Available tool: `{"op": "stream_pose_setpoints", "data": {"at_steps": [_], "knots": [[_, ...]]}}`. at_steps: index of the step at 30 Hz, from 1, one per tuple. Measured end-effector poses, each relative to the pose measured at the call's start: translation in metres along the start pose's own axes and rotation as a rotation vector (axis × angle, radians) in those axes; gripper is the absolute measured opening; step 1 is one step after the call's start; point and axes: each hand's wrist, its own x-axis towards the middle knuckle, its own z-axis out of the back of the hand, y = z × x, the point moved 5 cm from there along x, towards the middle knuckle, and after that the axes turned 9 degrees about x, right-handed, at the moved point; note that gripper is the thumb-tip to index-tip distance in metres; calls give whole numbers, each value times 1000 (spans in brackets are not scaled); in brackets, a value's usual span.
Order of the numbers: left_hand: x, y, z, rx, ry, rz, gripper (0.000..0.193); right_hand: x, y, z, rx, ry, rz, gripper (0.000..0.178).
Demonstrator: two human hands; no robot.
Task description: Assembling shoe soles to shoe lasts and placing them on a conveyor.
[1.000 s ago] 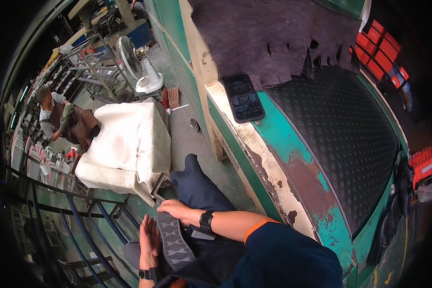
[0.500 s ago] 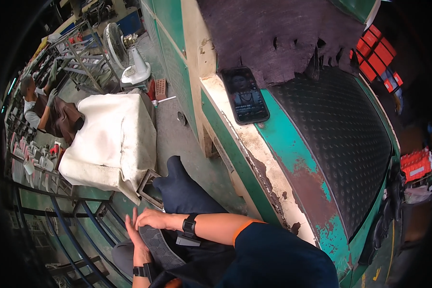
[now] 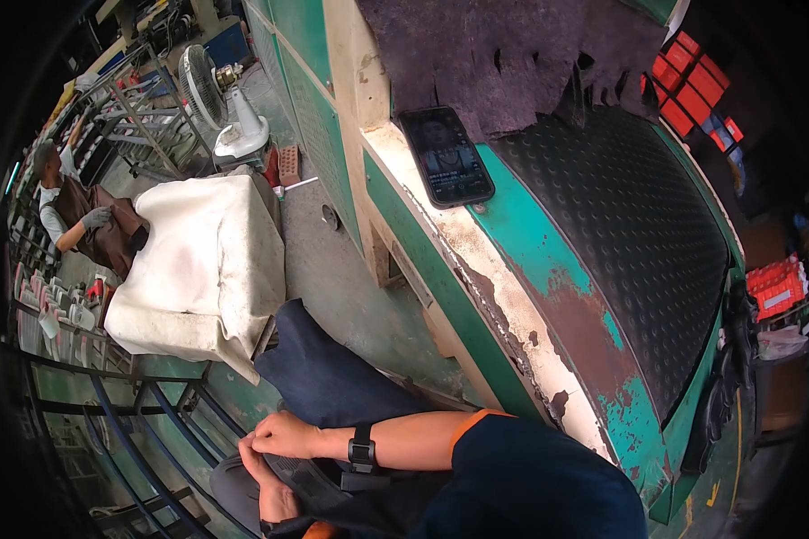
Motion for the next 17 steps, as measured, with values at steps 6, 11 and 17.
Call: {"op": "stream_pose_setpoints", "data": {"at_steps": [6, 11, 17], "knots": [[-11, -14, -19, 79, 17, -36, 40, -5, 7, -1, -45, -3, 24, 22], [-6, -9, -5, 81, 97, -66, 41, -5, 10, -5, -41, -10, 75, 20], [-24, -23, -16, 130, 68, -85, 46, -11, 28, -5, -44, 49, 88, 20]]}}
